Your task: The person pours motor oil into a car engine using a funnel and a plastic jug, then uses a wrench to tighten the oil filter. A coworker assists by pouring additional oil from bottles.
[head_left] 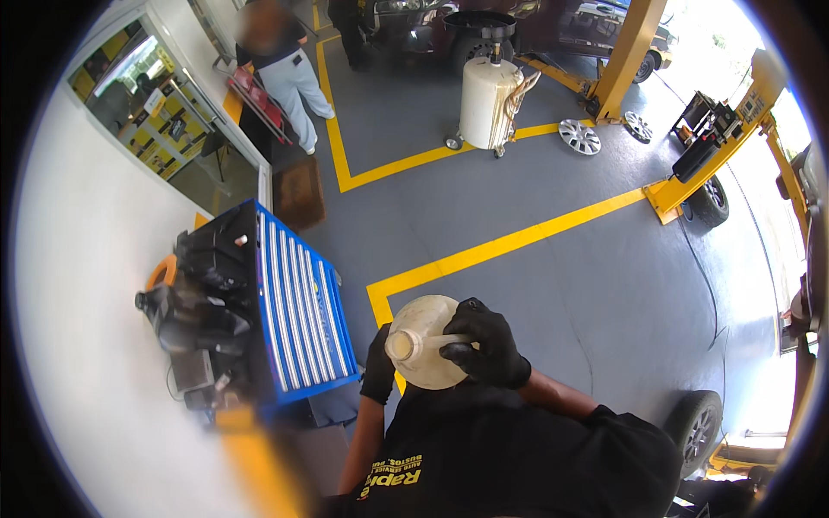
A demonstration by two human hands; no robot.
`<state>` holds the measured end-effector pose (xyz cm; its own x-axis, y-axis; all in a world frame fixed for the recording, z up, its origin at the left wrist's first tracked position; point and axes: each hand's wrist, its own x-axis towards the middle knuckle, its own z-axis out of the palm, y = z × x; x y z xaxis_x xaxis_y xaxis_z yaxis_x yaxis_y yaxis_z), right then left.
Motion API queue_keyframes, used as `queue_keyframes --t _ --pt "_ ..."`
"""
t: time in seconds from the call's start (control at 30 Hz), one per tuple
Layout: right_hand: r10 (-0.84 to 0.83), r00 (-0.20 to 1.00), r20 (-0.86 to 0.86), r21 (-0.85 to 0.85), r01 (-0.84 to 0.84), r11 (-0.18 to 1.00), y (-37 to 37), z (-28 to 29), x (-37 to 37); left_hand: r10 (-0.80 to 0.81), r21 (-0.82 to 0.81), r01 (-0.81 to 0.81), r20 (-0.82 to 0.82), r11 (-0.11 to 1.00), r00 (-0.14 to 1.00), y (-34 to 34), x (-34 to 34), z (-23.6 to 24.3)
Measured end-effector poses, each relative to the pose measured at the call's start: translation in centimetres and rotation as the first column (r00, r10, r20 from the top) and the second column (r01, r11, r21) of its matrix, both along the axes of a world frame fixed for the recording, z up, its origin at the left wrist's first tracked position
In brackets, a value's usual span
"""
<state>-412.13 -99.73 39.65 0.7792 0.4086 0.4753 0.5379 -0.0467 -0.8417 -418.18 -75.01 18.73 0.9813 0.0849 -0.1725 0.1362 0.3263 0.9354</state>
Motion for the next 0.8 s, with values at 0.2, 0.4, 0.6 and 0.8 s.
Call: queue_keyframes --t 0.2,0.4,0.6,0.8 --pt "-0.161 0.986 -0.038 0.026 0.162 0.986 4.1 0.5 22.3 -0.203 -0.336 0.202 0.032 0.92 0.979 0.5 25.6 0.0" --pt "-0.22 0.975 -0.01 0.032 0.22 0.975 9.6 -0.3 45.1 -0.206 -0.363 0.213 0.06 0.907 0.977 4.9 48.5 2.0" --pt "-0.154 0.959 -0.237 0.03 0.166 0.986 16.8 1.5 67.3 -0.192 0.101 0.177 0.168 0.979 0.967 11.2 69.0 9.8" --pt "-0.047 0.996 -0.074 0.063 0.052 0.997 23.7 0.7 90.5 -0.147 0.099 0.131 0.177 0.986 0.973 18.6 91.8 9.5"
